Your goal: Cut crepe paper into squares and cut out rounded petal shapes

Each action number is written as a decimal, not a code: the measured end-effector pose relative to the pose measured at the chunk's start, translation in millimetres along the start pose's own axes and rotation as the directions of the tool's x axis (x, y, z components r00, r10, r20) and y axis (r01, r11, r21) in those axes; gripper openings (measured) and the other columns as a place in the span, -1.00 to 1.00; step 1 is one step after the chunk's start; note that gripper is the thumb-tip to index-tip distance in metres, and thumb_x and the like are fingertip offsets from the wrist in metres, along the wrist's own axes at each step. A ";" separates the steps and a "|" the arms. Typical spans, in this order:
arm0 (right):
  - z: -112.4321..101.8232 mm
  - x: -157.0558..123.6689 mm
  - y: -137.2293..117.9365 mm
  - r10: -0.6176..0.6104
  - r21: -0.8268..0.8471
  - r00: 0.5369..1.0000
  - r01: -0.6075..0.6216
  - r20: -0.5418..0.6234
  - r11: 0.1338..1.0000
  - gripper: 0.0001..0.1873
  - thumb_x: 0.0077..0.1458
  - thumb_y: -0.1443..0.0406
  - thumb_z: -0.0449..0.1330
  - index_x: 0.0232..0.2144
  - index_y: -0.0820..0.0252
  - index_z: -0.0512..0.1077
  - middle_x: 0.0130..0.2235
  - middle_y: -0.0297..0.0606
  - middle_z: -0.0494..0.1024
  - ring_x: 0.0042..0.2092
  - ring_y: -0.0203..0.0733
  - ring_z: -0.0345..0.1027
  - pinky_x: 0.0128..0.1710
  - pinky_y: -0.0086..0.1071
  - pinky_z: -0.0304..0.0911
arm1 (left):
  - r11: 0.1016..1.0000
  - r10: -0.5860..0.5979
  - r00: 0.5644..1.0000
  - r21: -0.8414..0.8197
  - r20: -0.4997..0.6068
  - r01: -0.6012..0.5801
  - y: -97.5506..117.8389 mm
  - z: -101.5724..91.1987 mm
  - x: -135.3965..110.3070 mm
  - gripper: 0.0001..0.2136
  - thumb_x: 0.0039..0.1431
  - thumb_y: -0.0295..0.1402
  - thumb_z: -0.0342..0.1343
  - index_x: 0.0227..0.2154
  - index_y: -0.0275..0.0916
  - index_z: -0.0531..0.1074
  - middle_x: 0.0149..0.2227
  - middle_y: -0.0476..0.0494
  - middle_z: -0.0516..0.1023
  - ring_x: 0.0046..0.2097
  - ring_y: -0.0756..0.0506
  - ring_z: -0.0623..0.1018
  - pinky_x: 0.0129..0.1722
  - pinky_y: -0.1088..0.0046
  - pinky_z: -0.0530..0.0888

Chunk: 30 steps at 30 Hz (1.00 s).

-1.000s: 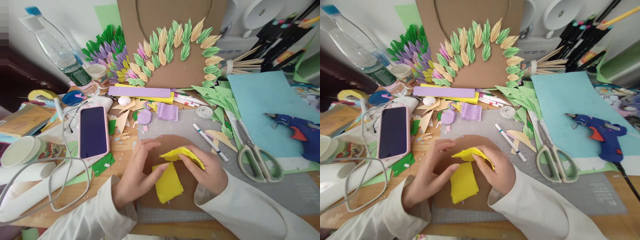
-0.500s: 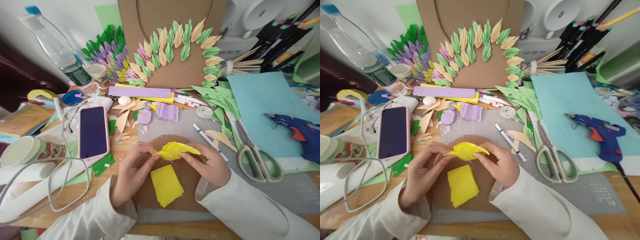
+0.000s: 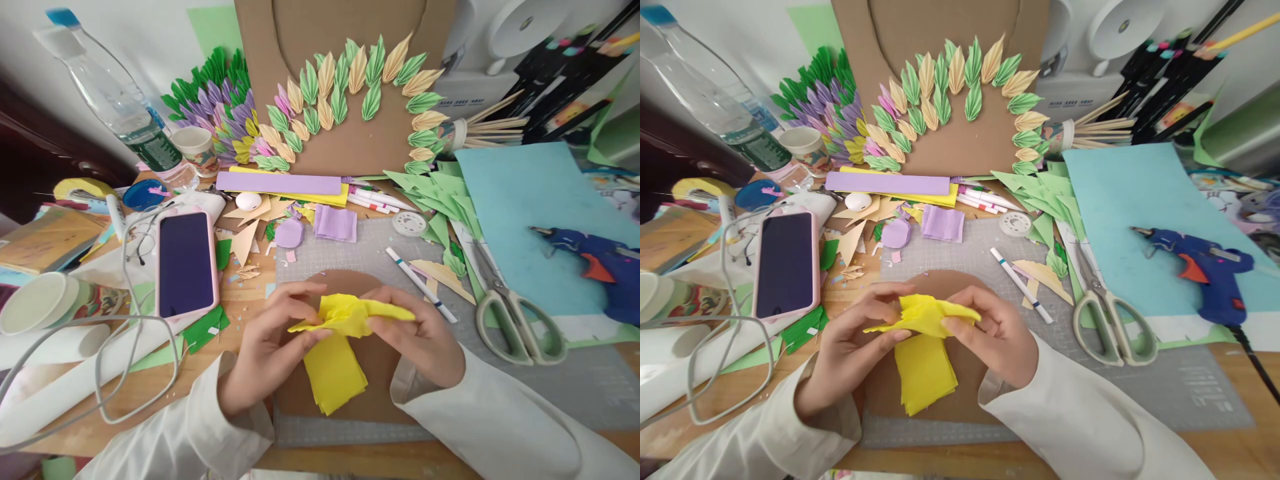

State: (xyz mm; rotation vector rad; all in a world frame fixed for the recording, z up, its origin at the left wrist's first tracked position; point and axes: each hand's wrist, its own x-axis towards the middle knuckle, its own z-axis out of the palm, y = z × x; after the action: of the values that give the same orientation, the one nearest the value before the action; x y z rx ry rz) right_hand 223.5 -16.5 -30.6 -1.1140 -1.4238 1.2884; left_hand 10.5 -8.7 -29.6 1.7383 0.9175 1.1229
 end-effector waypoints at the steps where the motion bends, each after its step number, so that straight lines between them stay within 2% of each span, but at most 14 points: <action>1: -0.9 0.1 0.6 0.014 0.040 1.000 -0.014 0.001 0.999 -0.77 0.15 0.08 0.22 -0.38 0.09 0.49 -0.38 -0.28 0.61 -0.34 -0.16 0.52 -0.35 -0.35 0.48 | 1.000 -0.005 1.000 -0.030 0.025 0.006 0.8 -1.4 0.6 -0.92 0.15 -0.47 0.23 -0.35 -0.21 0.44 0.00 -0.26 0.52 0.04 -0.21 0.53 -0.01 0.18 0.51; 5: 0.8 -0.2 3.9 0.079 0.125 0.995 -0.071 -0.058 0.990 -0.77 0.12 0.10 0.26 -0.24 0.09 0.51 -0.25 -0.24 0.64 -0.21 -0.10 0.54 -0.23 -0.27 0.50 | 0.990 0.019 0.989 -0.144 0.145 0.002 0.3 -5.0 1.8 -0.94 0.17 -0.38 0.23 -0.36 -0.21 0.45 0.12 -0.31 0.45 0.14 -0.28 0.46 0.10 0.04 0.43; 8: 6.8 -1.4 3.6 0.125 0.112 0.982 -0.109 -0.144 0.988 -0.87 0.09 0.18 0.30 -0.36 0.08 0.47 -0.34 -0.30 0.62 -0.28 -0.14 0.53 -0.29 -0.31 0.49 | 0.984 0.065 0.974 -0.176 0.215 -0.027 -1.5 -3.0 0.8 -0.92 0.17 -0.32 0.23 -0.35 -0.20 0.50 0.11 -0.31 0.43 0.14 -0.30 0.45 0.10 0.03 0.42; 11: 14.6 -4.8 3.1 0.118 0.122 0.983 -0.101 -0.141 0.987 -0.80 0.05 0.18 0.32 -0.49 0.09 0.41 -0.39 -0.30 0.57 -0.31 -0.17 0.50 -0.32 -0.33 0.47 | 0.987 0.089 0.968 -0.148 0.233 -0.055 -2.4 1.9 -0.9 -0.94 0.20 -0.34 0.19 -0.33 -0.19 0.51 0.03 -0.29 0.46 0.04 -0.24 0.52 0.00 0.14 0.50; 14: 21.0 -8.8 6.2 0.101 0.156 0.990 -0.085 -0.097 0.984 -0.72 0.03 0.17 0.34 -0.55 0.12 0.34 -0.34 -0.26 0.53 -0.31 -0.19 0.47 -0.33 -0.35 0.45 | 0.991 0.104 0.975 -0.103 0.198 -0.085 -3.1 6.7 -2.7 -0.96 0.20 -0.39 0.19 -0.29 -0.18 0.51 -0.09 -0.25 0.53 -0.08 -0.17 0.56 -0.12 0.29 0.54; 18: 22.3 -10.5 11.3 0.034 0.197 0.999 -0.026 -0.038 0.980 -0.69 0.04 0.12 0.33 -0.52 0.12 0.32 -0.34 -0.26 0.47 -0.31 -0.20 0.45 -0.33 -0.35 0.43 | 0.997 0.059 0.994 -0.059 0.091 -0.054 -4.2 10.3 -5.1 -0.91 0.16 -0.48 0.22 -0.28 -0.20 0.49 -0.25 -0.18 0.61 -0.16 -0.14 0.60 -0.18 0.34 0.54; 20: 19.9 -9.5 11.5 0.004 0.208 1.000 -0.004 -0.003 0.978 -0.75 0.10 0.11 0.27 -0.43 0.10 0.34 -0.28 -0.24 0.48 -0.23 -0.16 0.46 -0.22 -0.29 0.43 | 0.999 0.038 0.999 -0.005 0.020 -0.038 -4.4 10.2 -5.9 -0.89 0.14 -0.51 0.23 -0.29 -0.21 0.49 -0.29 -0.14 0.63 -0.22 -0.11 0.61 -0.24 0.39 0.54; 22: 17.0 -8.1 10.4 -0.027 0.219 0.999 0.018 0.038 0.976 -0.74 0.13 0.05 0.23 -0.26 0.07 0.37 -0.18 -0.18 0.50 -0.12 -0.10 0.46 -0.11 -0.23 0.41 | 0.997 0.038 0.998 0.062 -0.045 -0.035 -4.9 9.0 -6.5 -0.87 0.13 -0.53 0.24 -0.28 -0.20 0.49 -0.30 -0.11 0.63 -0.25 -0.09 0.61 -0.29 0.43 0.53; 24: 15.2 -6.8 9.5 -0.070 0.158 0.996 0.060 0.055 0.986 -0.66 0.12 0.05 0.24 -0.12 0.06 0.37 -0.09 -0.15 0.50 -0.03 -0.05 0.43 -0.04 -0.18 0.38 | 0.993 0.050 0.996 0.114 -0.069 -0.042 -6.0 8.1 -6.8 -0.87 0.13 -0.54 0.23 -0.28 -0.20 0.49 -0.31 -0.09 0.63 -0.27 -0.08 0.61 -0.31 0.45 0.52; 26: 15.1 -5.7 9.7 -0.141 -0.012 0.990 0.141 0.030 0.990 -0.78 0.15 0.18 0.24 -0.16 0.06 0.39 -0.12 -0.17 0.53 -0.05 -0.06 0.43 -0.05 -0.18 0.36 | 0.994 0.041 0.998 0.099 -0.043 -0.037 -7.3 8.7 -7.2 -0.85 0.15 -0.54 0.21 -0.26 -0.19 0.47 -0.25 -0.09 0.62 -0.21 -0.07 0.61 -0.23 0.43 0.53; 28: 16.6 -4.9 11.3 -0.194 -0.194 0.981 0.189 -0.008 0.963 -0.95 0.17 0.33 0.19 -0.27 0.07 0.40 -0.22 -0.22 0.55 -0.13 -0.10 0.45 -0.14 -0.22 0.37 | 1.000 -0.004 1.000 -0.003 -0.002 0.004 -8.5 11.3 -7.7 -0.78 0.19 -0.55 0.17 -0.14 -0.15 0.41 -0.08 -0.13 0.58 -0.03 -0.11 0.58 -0.06 0.37 0.52; 30: 19.0 -4.4 13.5 -0.201 -0.309 0.979 0.180 -0.039 0.934 -0.91 0.17 0.36 0.17 -0.27 0.07 0.38 -0.25 -0.23 0.55 -0.19 -0.11 0.45 -0.21 -0.25 0.37 | 0.988 -0.074 0.997 -0.131 0.029 0.077 -8.8 15.0 -8.0 -0.63 0.22 -0.54 0.13 0.03 -0.10 0.27 0.12 -0.21 0.44 0.16 -0.16 0.45 0.10 0.25 0.45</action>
State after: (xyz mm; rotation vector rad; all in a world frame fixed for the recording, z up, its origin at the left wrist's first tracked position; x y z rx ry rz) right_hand 206.5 -23.8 -45.5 -1.1745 -1.6717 0.9037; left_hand 20.8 -16.6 -43.7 1.5942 0.8670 1.0861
